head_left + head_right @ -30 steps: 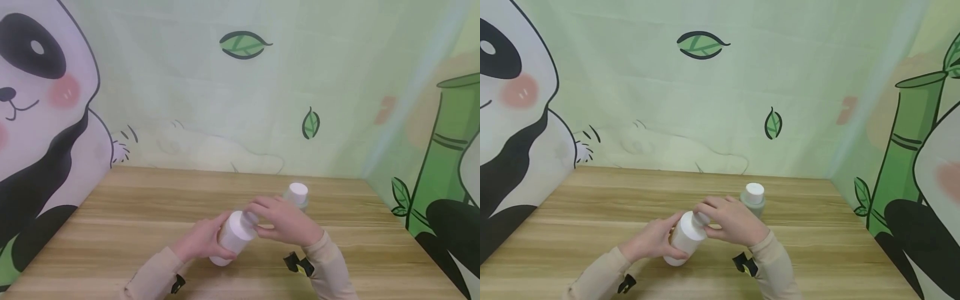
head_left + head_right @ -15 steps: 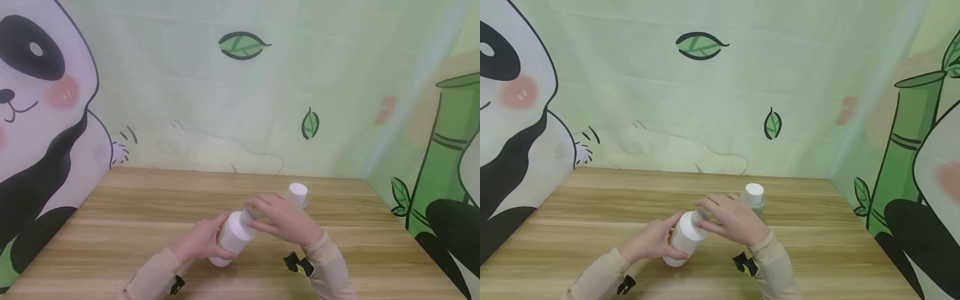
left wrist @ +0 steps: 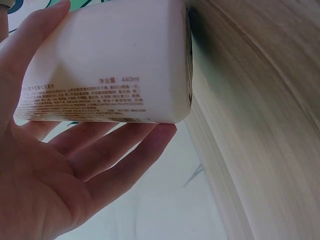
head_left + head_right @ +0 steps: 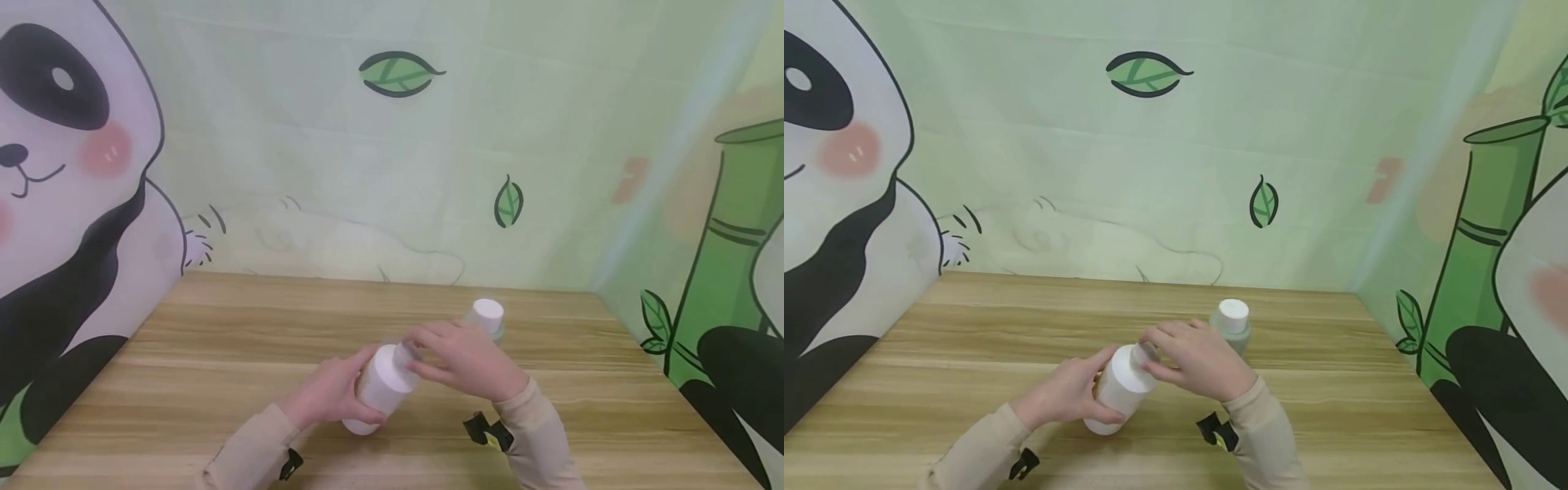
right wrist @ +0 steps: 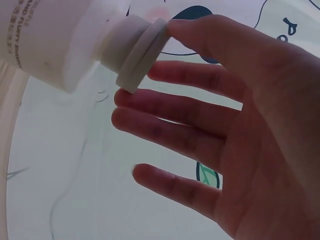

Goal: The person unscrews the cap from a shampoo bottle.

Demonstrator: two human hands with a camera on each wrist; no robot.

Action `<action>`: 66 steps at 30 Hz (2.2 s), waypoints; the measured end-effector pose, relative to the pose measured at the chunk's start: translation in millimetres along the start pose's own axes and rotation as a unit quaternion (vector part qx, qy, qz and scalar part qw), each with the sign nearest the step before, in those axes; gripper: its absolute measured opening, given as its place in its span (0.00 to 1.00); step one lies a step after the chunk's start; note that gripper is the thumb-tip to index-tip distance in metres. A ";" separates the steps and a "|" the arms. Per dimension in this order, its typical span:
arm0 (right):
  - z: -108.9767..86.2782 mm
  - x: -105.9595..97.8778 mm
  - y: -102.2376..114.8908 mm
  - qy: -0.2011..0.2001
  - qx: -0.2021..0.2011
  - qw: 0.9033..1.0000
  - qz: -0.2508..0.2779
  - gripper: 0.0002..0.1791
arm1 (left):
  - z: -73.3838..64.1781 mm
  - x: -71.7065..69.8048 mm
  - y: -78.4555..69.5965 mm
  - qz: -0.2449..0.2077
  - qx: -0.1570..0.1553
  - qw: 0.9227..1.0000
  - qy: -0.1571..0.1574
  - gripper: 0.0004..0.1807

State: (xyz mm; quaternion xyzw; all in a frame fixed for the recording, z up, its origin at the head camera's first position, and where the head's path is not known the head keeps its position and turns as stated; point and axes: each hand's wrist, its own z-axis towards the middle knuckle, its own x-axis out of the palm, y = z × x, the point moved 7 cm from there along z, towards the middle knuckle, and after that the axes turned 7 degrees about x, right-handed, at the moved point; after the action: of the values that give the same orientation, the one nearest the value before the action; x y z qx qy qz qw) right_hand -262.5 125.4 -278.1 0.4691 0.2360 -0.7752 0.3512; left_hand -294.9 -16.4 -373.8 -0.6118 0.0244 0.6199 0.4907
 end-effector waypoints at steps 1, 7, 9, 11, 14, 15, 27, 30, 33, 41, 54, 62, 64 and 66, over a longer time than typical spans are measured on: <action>-0.4 0.4 0.2 0.002 -0.005 1.000 0.003 0.16 | -0.1 0.2 -0.1 0.000 0.000 1.000 0.000 0.52; -1.4 -0.6 1.5 0.003 -0.025 1.000 0.007 0.19 | -0.9 -1.0 -1.2 0.004 -0.002 1.000 -0.005 0.52; -1.1 -0.8 1.7 0.005 -0.023 1.000 0.008 0.21 | -1.1 -2.1 -1.5 0.007 -0.002 1.000 -0.008 0.52; -0.3 -0.5 1.5 0.014 -0.014 1.000 0.012 0.23 | -1.2 -3.1 -1.6 0.009 0.000 1.000 -0.010 0.51; 0.3 1.7 0.2 0.034 0.012 0.999 0.018 0.25 | -1.3 -2.2 -0.8 0.007 -0.002 1.000 -0.005 0.50; 0.3 2.8 -0.5 0.041 0.021 0.999 0.020 0.25 | -1.4 -1.8 -0.6 0.005 -0.003 1.000 -0.003 0.50; 0.5 2.8 -2.2 0.029 0.044 0.999 -0.003 0.18 | -0.9 -3.1 -3.3 0.006 -0.002 1.000 -0.004 0.50; 1.3 2.8 -0.3 0.025 0.042 0.999 -0.011 0.17 | -0.5 -2.1 -2.9 0.008 -0.002 1.000 -0.003 0.51; 1.5 3.3 1.3 0.025 0.038 0.999 -0.010 0.16 | -0.7 -1.1 -2.2 0.008 -0.002 1.000 -0.001 0.51; -0.8 1.4 4.8 0.015 -0.015 1.000 -0.008 0.19 | -0.4 -0.7 -1.4 0.009 -0.002 1.000 -0.005 0.51; -2.0 4.0 5.5 0.022 -0.034 0.999 -0.010 0.22 | -1.0 -0.4 -1.0 0.009 -0.002 1.000 -0.007 0.50; -3.0 3.4 5.5 0.025 -0.045 0.999 -0.005 0.23 | -0.2 -0.3 -0.2 0.007 -0.001 1.000 -0.007 0.51; -3.1 3.4 5.5 0.027 -0.045 0.999 -0.002 0.23 | -0.3 -0.4 -0.2 0.002 -0.003 1.000 -0.006 0.51; -3.1 3.6 5.2 0.030 -0.041 0.999 0.001 0.23 | -0.4 -0.5 -0.1 0.000 -0.005 1.000 -0.005 0.51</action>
State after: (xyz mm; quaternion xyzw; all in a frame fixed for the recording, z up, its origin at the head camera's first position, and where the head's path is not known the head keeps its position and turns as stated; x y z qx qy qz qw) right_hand -257.9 123.1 -282.9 0.4771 0.2778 -0.7503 0.3637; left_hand -294.6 -16.9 -373.5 -0.6114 0.0194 0.6229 0.4877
